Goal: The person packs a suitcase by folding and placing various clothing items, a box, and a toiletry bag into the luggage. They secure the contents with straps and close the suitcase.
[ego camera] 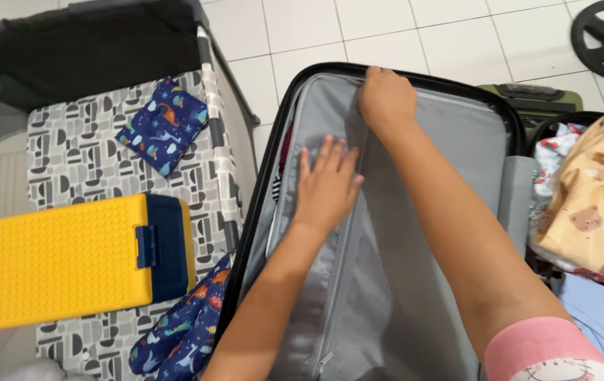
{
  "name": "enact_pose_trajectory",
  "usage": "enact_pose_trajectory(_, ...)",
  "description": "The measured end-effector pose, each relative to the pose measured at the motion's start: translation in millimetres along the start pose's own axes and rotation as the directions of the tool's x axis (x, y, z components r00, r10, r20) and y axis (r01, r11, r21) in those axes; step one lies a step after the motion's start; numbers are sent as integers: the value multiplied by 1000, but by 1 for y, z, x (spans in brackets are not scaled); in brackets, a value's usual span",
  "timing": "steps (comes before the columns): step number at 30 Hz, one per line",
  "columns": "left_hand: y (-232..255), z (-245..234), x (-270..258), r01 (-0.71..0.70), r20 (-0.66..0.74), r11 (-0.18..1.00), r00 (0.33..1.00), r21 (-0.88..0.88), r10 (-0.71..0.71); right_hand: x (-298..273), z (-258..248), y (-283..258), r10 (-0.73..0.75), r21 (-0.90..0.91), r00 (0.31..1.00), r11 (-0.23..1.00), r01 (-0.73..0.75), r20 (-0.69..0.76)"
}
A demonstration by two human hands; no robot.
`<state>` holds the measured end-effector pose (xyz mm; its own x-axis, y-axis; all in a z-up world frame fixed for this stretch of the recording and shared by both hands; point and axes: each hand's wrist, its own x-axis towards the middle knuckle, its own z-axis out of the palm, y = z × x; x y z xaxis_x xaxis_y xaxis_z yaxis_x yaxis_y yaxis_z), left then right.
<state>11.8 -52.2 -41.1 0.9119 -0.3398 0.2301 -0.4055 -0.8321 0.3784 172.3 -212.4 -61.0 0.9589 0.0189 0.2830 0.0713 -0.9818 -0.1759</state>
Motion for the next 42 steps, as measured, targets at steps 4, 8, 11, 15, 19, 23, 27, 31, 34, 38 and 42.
enact_pose_trajectory(4,-21,-25,-4,66,-229,998,971,1,-64,10,9,-33,-69,34,997,997,68,36)
enact_pose_trajectory(8,-34,-46,-8,154,-327,988,934,4,-145,18,11,-59,-134,79,990,988,130,51)
enact_pose_trajectory(11,-42,-53,-10,211,-341,977,917,-23,-206,22,8,-78,-203,118,976,974,193,74)
enact_pose_trajectory(15,-55,-53,-14,213,-363,977,908,-26,-208,7,2,-99,-376,126,924,922,366,65)
enact_pose_trajectory(19,-65,-51,-17,239,-340,971,912,-9,-227,-21,-11,-102,-470,219,883,860,460,-11)
enact_pose_trajectory(23,-67,-59,-23,221,-312,975,926,-11,-213,-53,-27,-104,-593,253,804,785,565,45)
enact_pose_trajectory(27,-65,-76,-39,214,-285,975,933,-51,-220,-96,-44,-109,-677,342,736,685,643,-26)
enact_pose_trajectory(31,-58,-94,-68,158,-270,987,949,-33,-161,-139,-61,-120,-734,408,675,596,692,-74)
enact_pose_trajectory(34,-49,-106,-100,137,-260,990,955,-44,-144,-166,-74,-127,-796,389,591,507,770,-131)
enact_pose_trajectory(38,-40,-120,-148,130,-224,992,966,-2,-127,-205,-84,-141,-863,386,498,432,815,-87)
enact_pose_trajectory(42,-25,-133,-197,157,-184,988,971,-1,-154,-251,-92,-158,-904,432,416,339,836,-97)
